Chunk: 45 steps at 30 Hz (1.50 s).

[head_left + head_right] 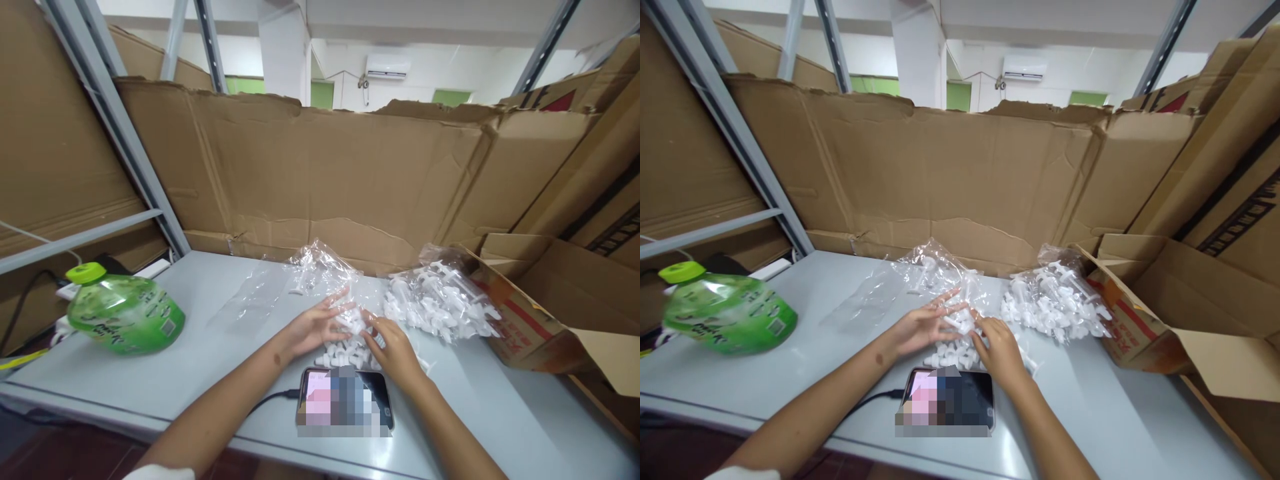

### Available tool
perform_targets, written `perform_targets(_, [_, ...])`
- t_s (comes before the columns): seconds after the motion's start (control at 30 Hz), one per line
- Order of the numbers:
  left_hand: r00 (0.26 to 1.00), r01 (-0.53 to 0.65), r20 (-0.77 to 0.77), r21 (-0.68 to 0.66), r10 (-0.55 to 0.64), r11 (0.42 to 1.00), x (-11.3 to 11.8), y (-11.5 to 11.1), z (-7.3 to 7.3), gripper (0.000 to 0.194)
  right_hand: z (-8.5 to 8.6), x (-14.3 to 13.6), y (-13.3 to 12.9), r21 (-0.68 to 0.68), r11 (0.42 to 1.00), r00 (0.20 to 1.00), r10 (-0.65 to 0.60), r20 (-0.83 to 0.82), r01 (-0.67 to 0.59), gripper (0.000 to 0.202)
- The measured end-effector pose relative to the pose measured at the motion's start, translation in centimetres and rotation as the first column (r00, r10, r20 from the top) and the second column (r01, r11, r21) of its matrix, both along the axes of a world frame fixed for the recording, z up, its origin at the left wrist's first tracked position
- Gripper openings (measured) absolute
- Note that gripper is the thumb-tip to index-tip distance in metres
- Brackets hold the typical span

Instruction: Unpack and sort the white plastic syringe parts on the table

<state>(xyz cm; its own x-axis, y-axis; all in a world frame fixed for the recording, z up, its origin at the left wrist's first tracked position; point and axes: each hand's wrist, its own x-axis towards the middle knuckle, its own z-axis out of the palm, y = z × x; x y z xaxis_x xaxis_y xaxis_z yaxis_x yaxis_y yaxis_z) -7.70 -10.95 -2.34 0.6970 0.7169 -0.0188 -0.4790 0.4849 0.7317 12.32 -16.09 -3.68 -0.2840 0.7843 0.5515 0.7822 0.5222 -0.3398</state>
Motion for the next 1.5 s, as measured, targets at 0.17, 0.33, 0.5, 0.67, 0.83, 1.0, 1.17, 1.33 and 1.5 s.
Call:
perform_targets(0.17, [0.989,-0.030,-0.143,0.108,0.046,0.994,0.3,0.0,-0.7,0.048,0.0,0.0,-0.2,-0.092,0.996,1.000,0.015,0.024,-0.013,0.032])
perform_targets(0.33, [0.977,-0.046,-0.200,0.145,0.075,0.988,0.2,0.3,-0.9,0.046,0.3,-0.2,-0.3,-0.145,0.989,0.999,0.031,0.030,-0.026,0.023])
perform_targets(0.5, [0.956,-0.166,-0.218,0.161,0.199,0.973,-0.7,1.4,-0.6,0.042,1.0,0.0,-0.7,-0.217,0.974,0.998,-0.046,0.053,0.056,0.019])
perform_targets(0.67, [0.913,-0.307,-0.256,0.077,0.317,0.949,-1.7,3.2,-1.0,0.044,1.6,0.5,-0.8,-0.322,0.937,0.980,-0.076,0.184,0.134,0.016])
perform_targets(0.83, [0.906,-0.324,-0.272,0.047,0.324,0.945,-2.1,3.7,-1.3,0.046,1.8,0.6,-0.9,-0.352,0.930,0.968,-0.016,0.249,0.106,0.019])
perform_targets(1.0, [0.909,-0.331,-0.249,0.057,0.334,0.942,-2.2,3.6,-1.0,0.045,1.6,0.7,-1.0,-0.303,0.951,0.984,-0.003,0.180,0.058,0.022])
perform_targets(1.17, [0.926,-0.318,-0.173,0.124,0.336,0.940,-2.2,3.5,-1.1,0.045,1.4,1.4,-0.5,-0.160,0.981,0.992,-0.117,-0.055,0.107,0.027])
perform_targets(1.33, [0.972,-0.160,-0.141,0.189,0.188,0.969,-1.7,2.0,-0.2,0.045,1.4,1.4,0.0,-0.317,0.948,0.797,-0.200,-0.570,0.012,0.062])
perform_targets(1.5, [0.977,0.021,-0.209,0.283,0.040,0.959,-1.3,0.5,1.1,0.048,2.4,0.9,-0.3,-0.445,0.877,0.515,-0.300,-0.803,-0.182,0.069])
